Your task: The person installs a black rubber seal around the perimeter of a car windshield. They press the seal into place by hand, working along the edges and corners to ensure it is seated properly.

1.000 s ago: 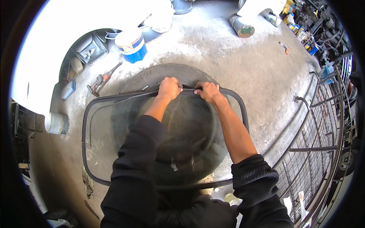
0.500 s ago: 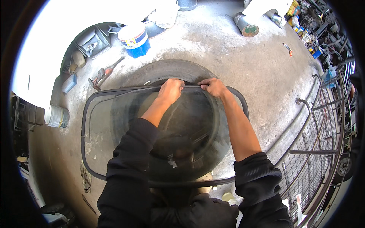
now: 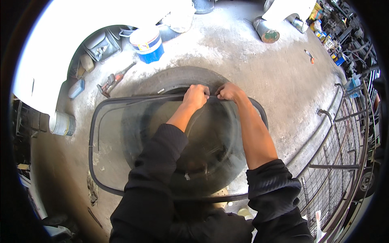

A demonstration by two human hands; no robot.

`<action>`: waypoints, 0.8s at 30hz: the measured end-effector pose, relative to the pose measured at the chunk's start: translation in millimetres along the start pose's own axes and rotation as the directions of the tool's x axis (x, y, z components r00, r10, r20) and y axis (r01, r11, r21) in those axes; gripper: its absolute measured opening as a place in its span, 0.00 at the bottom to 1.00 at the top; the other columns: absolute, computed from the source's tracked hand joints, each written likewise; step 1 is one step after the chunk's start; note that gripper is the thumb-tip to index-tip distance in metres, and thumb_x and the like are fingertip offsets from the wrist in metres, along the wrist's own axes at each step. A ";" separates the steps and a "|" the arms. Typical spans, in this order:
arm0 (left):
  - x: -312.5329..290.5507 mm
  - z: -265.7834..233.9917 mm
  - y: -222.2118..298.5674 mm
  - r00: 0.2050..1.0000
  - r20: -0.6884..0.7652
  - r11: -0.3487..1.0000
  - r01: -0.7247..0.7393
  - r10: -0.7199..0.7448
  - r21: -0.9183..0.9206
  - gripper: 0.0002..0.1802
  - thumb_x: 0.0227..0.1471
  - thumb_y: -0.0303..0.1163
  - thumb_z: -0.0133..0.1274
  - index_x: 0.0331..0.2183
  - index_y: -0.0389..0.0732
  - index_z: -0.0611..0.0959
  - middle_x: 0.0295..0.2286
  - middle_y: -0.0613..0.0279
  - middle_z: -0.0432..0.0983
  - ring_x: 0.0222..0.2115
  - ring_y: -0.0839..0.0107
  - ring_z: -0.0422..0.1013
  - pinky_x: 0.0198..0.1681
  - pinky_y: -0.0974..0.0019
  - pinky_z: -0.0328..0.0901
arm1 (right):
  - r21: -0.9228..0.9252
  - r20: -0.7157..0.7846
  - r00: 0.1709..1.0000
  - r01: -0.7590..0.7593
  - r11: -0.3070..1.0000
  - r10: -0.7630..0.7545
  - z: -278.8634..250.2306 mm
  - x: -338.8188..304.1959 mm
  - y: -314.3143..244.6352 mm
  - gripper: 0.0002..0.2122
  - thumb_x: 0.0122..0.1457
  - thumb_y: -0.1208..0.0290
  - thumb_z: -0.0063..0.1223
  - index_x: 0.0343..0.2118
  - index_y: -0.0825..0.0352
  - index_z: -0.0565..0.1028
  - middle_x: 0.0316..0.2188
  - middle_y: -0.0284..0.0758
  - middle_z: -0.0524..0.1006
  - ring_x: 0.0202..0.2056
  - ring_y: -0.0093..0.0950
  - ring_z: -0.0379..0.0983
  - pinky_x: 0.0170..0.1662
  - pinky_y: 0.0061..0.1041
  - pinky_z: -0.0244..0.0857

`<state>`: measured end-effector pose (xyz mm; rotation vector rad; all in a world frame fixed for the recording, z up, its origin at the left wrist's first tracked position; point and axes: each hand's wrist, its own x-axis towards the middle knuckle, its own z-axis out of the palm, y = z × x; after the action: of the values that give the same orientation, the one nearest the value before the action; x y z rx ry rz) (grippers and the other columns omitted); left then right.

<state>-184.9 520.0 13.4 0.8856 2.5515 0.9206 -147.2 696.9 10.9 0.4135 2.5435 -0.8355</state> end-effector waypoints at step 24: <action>-21.5 -57.9 -37.0 0.983 0.140 0.963 0.080 -0.119 0.258 0.21 0.45 0.42 0.60 0.42 0.47 0.81 0.36 0.49 0.77 0.41 0.51 0.72 0.46 0.55 0.65 | -0.056 0.053 0.998 0.039 0.998 -0.036 5.7 -1.4 -12.2 0.20 0.54 0.58 0.53 0.44 0.69 0.75 0.45 0.44 0.75 0.48 0.39 0.70 0.50 0.34 0.61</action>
<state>-211.1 456.3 34.2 0.8485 2.5859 0.4851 -149.1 683.9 13.4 0.3228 2.5279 -0.7748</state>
